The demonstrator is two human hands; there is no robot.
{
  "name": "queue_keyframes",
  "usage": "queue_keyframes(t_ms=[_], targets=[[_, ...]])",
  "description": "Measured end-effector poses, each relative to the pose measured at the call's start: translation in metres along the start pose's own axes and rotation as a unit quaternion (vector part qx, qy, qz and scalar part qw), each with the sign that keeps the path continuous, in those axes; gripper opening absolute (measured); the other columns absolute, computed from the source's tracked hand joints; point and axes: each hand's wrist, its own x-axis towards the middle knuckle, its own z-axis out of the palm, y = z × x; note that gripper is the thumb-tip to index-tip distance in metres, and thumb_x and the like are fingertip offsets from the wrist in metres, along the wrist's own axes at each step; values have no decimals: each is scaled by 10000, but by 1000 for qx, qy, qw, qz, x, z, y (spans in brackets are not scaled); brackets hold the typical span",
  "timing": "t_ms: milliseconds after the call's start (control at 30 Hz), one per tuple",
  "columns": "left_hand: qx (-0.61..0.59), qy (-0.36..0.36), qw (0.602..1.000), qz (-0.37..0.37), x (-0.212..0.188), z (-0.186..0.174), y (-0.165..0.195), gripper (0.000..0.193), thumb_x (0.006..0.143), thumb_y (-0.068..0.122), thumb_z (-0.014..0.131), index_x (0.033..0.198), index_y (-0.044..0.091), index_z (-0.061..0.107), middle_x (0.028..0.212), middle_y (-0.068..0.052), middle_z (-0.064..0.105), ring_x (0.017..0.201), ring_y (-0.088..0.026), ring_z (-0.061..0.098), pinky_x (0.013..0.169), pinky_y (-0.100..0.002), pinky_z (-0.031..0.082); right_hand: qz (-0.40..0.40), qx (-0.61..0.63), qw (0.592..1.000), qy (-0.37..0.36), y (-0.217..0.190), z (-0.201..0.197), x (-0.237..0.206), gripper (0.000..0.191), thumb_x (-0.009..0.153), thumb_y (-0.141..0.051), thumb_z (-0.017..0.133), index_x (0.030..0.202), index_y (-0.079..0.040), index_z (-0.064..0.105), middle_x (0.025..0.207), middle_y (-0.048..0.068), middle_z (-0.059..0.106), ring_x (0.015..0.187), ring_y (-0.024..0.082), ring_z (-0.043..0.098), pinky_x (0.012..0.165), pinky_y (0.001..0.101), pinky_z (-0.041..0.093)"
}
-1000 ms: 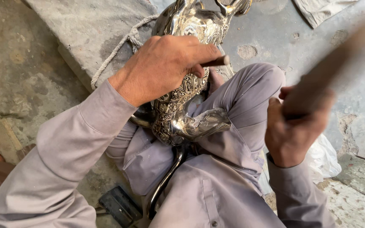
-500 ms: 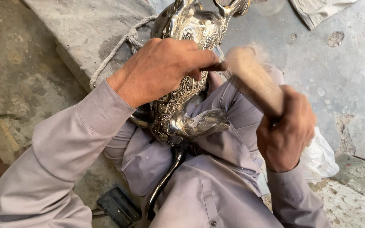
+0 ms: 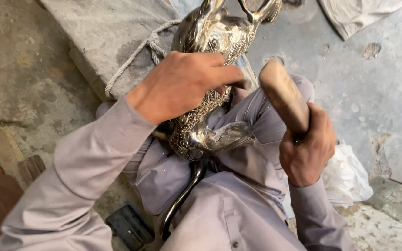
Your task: The person sits on the floor with an ornate metal animal-shaped vessel on their lap, holding a punch against its decorated surface and striking it with a wooden mallet to work the metal. They occasionally set the mallet aside to file or sand the surface before resuming hammering.
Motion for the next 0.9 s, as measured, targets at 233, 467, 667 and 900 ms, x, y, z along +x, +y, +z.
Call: queue_keyframes(t_ms=[233,467,667,900], targets=[[-253,391,856,-226,-55,9,4,210,1199,195,562,1264,36,442,1009,-91,724,945,-153,760,764,-245,650,237,329,911,-72,35,-10,6,452,830,-26,729,1228,14,520,1080,128,705,820,220,655,678,387,523],[-428,504,708,-249,-46,75,9,257,1094,129,609,1122,44,368,1056,-120,650,995,-189,727,850,-336,675,95,293,951,-34,8,-28,44,447,865,-14,745,1263,16,544,1099,136,730,1004,192,700,865,361,563],[-342,539,733,-235,-32,100,16,223,1090,94,589,1103,-12,393,1095,-169,663,983,-211,725,855,-337,664,-105,169,978,69,-34,-64,92,421,876,15,710,1283,11,605,1098,173,697,1008,270,685,898,381,542],[43,496,822,-276,-43,117,15,76,1012,7,612,1087,16,609,1079,-133,701,1001,-254,708,878,-363,565,-438,-40,877,194,-97,-95,165,210,945,-62,806,1135,-105,727,881,64,715,759,215,633,785,380,458]])
